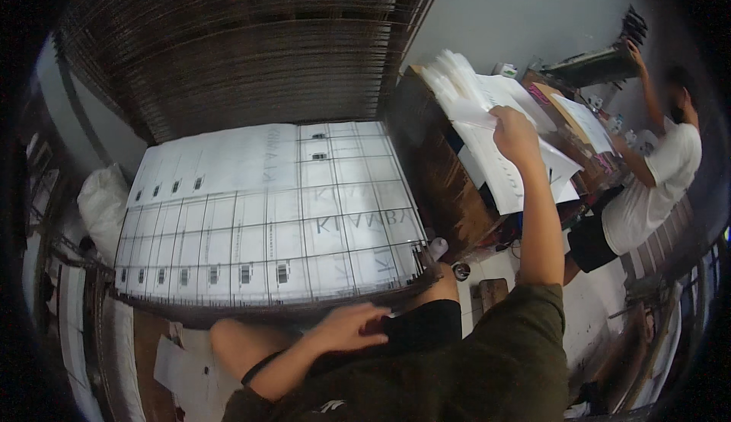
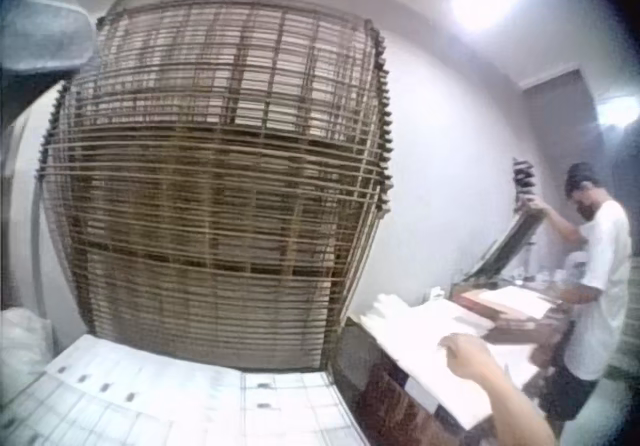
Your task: The person repeatedly picks up individual white papers from a large stack on a metal rack and places them onto a separate pile on a nearby table. The action is continuous and repetitive throughout the clip.
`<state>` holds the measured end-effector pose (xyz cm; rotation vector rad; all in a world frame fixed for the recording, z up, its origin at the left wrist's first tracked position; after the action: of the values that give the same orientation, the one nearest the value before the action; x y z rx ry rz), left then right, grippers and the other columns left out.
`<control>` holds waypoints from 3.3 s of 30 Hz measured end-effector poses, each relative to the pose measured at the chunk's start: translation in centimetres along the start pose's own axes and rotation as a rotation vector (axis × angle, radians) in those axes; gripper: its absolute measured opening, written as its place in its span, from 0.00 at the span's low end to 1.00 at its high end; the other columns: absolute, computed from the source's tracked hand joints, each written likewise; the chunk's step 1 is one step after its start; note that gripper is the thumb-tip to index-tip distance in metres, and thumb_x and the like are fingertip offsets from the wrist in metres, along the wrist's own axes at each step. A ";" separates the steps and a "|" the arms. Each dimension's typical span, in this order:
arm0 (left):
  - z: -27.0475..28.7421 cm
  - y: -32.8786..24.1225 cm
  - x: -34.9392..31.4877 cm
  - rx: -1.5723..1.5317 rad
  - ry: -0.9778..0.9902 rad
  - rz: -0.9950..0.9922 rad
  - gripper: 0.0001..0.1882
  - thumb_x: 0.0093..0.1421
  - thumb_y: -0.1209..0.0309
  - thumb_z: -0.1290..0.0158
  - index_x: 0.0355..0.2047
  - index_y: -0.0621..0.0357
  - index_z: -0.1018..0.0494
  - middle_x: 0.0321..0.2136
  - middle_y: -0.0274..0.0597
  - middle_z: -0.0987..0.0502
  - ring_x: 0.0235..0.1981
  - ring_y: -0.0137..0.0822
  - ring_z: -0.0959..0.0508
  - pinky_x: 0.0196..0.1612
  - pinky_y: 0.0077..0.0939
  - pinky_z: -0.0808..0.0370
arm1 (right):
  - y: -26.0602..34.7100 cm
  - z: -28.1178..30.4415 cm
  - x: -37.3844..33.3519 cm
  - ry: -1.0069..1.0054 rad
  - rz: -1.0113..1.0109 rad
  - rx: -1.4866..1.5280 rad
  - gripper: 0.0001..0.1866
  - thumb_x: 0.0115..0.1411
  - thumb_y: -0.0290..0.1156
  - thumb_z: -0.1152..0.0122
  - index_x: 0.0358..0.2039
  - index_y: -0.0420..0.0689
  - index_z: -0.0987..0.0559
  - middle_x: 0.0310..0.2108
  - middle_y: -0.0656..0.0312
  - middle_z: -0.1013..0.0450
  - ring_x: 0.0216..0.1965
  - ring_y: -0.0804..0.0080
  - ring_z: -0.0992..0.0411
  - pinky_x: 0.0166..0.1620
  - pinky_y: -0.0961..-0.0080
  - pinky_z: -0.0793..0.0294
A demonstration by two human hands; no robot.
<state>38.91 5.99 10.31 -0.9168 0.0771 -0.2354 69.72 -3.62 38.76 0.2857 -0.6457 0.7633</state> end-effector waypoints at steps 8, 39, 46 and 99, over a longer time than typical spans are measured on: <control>24.1 -16.9 1.0 0.640 -0.932 -0.401 0.31 0.48 0.50 0.43 0.47 0.58 0.30 0.43 0.47 0.28 0.47 0.47 0.30 0.51 0.42 0.37 | 22.1 6.9 -5.1 0.258 0.669 0.255 0.11 0.44 0.16 0.49 0.29 0.41 0.24 0.26 0.57 0.31 0.34 0.55 0.32 0.38 0.64 0.37; 5.2 -0.4 -18.2 0.090 -0.867 0.417 0.22 0.48 0.51 0.40 0.35 0.54 0.26 0.29 0.40 0.26 0.30 0.41 0.24 0.31 0.31 0.28 | 35.2 4.2 0.9 0.823 0.813 0.977 0.24 0.45 0.14 0.51 0.46 0.35 0.27 0.43 0.60 0.30 0.41 0.78 0.31 0.47 0.81 0.32; -8.2 2.2 -30.5 0.467 -0.599 0.618 0.39 0.46 0.43 0.42 0.55 0.47 0.35 0.57 0.49 0.38 0.59 0.51 0.40 0.58 0.54 0.48 | 35.9 -0.7 7.7 0.861 0.578 1.343 0.34 0.39 0.15 0.55 0.53 0.35 0.30 0.51 0.51 0.31 0.42 0.75 0.27 0.46 0.82 0.27; -13.9 8.9 -33.3 0.429 -0.916 0.530 0.37 0.50 0.36 0.54 0.53 0.45 0.34 0.57 0.49 0.39 0.60 0.53 0.44 0.59 0.62 0.56 | 10.5 -27.2 -10.8 0.270 -0.165 1.288 0.29 0.55 0.24 0.39 0.57 0.41 0.35 0.50 0.52 0.32 0.45 0.71 0.29 0.48 0.75 0.31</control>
<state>5.78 8.16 -6.34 -0.4799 -0.5548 0.6488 68.15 10.35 11.00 1.3626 0.2118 0.9526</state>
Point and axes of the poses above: each hand's wrist, its own x-axis towards the middle knuckle, its own z-axis out of the back of the hand, y = z × x, the point moved 9 cm from there along x, towards the middle knuckle
